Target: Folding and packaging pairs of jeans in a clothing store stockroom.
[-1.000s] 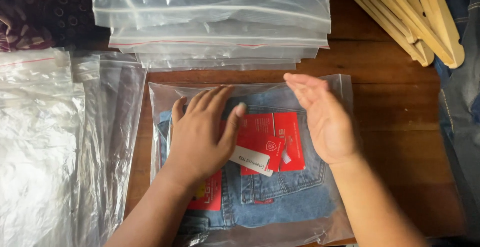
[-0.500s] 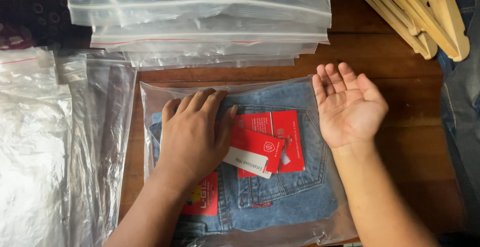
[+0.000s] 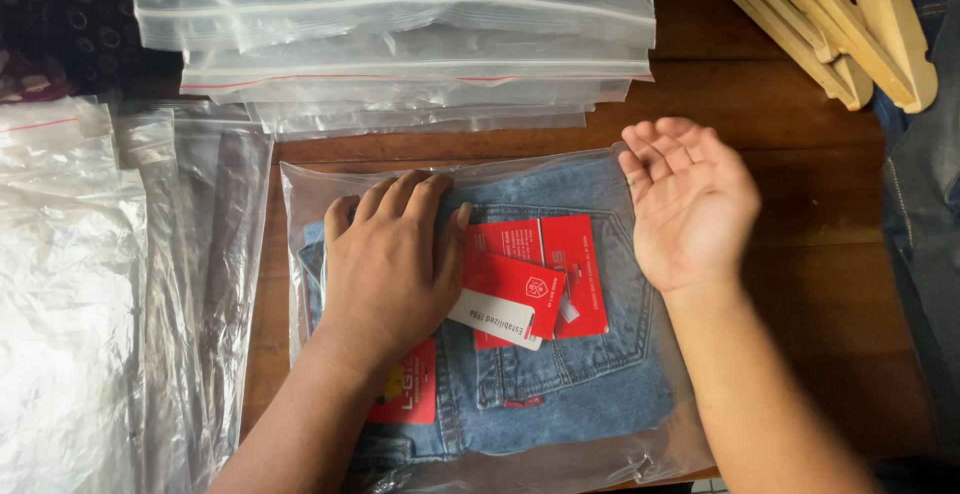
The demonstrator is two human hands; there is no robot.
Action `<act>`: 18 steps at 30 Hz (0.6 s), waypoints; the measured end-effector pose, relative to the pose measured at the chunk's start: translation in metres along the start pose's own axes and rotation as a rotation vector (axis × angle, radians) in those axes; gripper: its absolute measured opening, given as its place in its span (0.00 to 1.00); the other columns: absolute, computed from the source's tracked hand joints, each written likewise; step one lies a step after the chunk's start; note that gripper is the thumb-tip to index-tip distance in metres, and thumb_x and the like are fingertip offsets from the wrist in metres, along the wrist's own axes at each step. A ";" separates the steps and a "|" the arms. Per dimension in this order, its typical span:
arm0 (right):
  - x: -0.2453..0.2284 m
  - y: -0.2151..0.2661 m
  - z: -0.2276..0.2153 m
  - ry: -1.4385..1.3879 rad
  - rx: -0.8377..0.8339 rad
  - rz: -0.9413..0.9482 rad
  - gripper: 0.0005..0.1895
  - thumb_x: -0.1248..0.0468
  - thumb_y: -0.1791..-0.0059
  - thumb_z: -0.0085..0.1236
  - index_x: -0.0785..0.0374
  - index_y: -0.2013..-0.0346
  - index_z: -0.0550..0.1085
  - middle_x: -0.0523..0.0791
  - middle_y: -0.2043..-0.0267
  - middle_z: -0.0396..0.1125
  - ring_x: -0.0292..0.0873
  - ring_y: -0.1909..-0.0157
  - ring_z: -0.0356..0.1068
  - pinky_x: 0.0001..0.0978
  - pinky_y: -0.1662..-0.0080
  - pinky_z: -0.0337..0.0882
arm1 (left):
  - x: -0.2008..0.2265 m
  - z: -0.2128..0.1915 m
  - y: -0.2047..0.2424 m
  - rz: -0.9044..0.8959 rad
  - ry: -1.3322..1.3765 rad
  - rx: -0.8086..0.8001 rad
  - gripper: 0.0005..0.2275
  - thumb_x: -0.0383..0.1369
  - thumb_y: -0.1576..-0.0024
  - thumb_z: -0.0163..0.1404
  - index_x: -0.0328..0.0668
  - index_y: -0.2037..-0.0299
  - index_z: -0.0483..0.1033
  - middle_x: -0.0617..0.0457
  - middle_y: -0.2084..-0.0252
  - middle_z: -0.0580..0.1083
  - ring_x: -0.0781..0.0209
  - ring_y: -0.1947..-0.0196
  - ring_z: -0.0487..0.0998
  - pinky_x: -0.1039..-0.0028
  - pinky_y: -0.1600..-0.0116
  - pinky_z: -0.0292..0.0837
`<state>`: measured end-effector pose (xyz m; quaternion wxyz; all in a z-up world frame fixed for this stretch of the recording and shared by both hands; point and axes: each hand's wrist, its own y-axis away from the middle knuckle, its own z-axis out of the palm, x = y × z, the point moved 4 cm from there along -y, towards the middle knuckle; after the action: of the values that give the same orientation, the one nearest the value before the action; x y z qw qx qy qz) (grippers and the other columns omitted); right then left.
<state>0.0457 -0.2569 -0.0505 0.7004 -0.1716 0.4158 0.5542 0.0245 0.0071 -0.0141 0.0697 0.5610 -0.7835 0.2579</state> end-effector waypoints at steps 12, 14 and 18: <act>-0.001 0.048 0.063 1.161 -0.654 -0.574 0.21 0.58 0.42 0.35 0.71 0.53 0.73 0.55 0.42 0.68 0.49 0.46 0.67 0.36 0.43 0.65 | -0.004 -0.011 0.000 -0.043 0.310 0.022 0.16 0.40 0.35 0.43 0.38 0.43 0.72 0.45 0.39 0.72 0.48 0.38 0.71 0.54 0.36 0.54; 0.003 0.051 0.065 1.271 -0.690 -0.638 0.20 0.58 0.43 0.38 0.70 0.51 0.73 0.53 0.41 0.69 0.51 0.43 0.67 0.40 0.40 0.61 | 0.000 -0.029 0.000 -0.028 0.375 0.053 0.16 0.38 0.34 0.41 0.36 0.44 0.72 0.43 0.40 0.72 0.46 0.38 0.71 0.52 0.33 0.52; 0.013 0.050 0.060 1.521 -0.718 -0.667 0.22 0.52 0.43 0.40 0.61 0.44 0.72 0.47 0.38 0.68 0.48 0.32 0.62 0.47 0.33 0.49 | 0.032 -0.089 0.008 0.091 0.481 0.118 0.11 0.31 0.36 0.46 0.30 0.49 0.70 0.42 0.49 0.75 0.47 0.48 0.76 0.61 0.41 0.68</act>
<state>0.0239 -0.1902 -0.0134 0.2651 -0.8113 0.4972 0.1561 -0.0106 0.0252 0.0718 0.2098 0.4507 -0.7524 0.4321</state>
